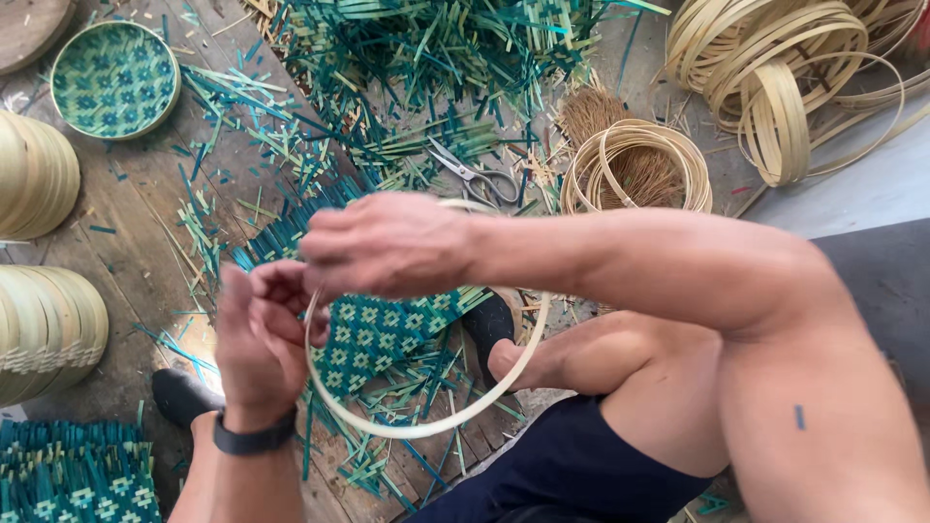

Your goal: The person sits on the floor and repeatedly places a circular bamboo frame over a woven mat, then uses scissors to trim the excess woven material around the frame's edge. The person flips the frame and mat to trim both sides, repeating the process for multiple units.

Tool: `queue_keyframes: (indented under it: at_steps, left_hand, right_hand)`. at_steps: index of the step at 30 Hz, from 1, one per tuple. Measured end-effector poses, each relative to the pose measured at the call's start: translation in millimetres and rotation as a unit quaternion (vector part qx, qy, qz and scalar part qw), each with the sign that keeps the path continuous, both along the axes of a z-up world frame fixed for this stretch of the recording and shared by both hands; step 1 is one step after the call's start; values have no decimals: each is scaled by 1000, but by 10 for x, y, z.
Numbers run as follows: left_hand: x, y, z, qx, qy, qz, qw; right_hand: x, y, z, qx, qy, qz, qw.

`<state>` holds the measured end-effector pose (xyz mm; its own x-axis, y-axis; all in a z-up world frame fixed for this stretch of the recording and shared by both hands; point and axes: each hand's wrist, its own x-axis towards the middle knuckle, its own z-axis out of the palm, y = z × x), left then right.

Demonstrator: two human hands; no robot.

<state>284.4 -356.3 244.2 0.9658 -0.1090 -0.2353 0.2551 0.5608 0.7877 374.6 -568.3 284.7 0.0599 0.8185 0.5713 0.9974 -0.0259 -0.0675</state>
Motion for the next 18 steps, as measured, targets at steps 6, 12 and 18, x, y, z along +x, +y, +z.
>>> queue_keyframes:
  at_steps: [6, 12, 18]
  left_hand:
    - [0, 105, -319, 36, 180, -15, 983]
    - [-7, 117, -844, 26, 178, 16, 984]
    - [-27, 666, -1237, -183, 54, 110, 975]
  right_hand:
    - [-331, 505, -468, -11, 11, -41, 999]
    - [-213, 557, -777, -65, 149, -100, 982]
    - [483, 44, -917, 153, 701, -133, 684]
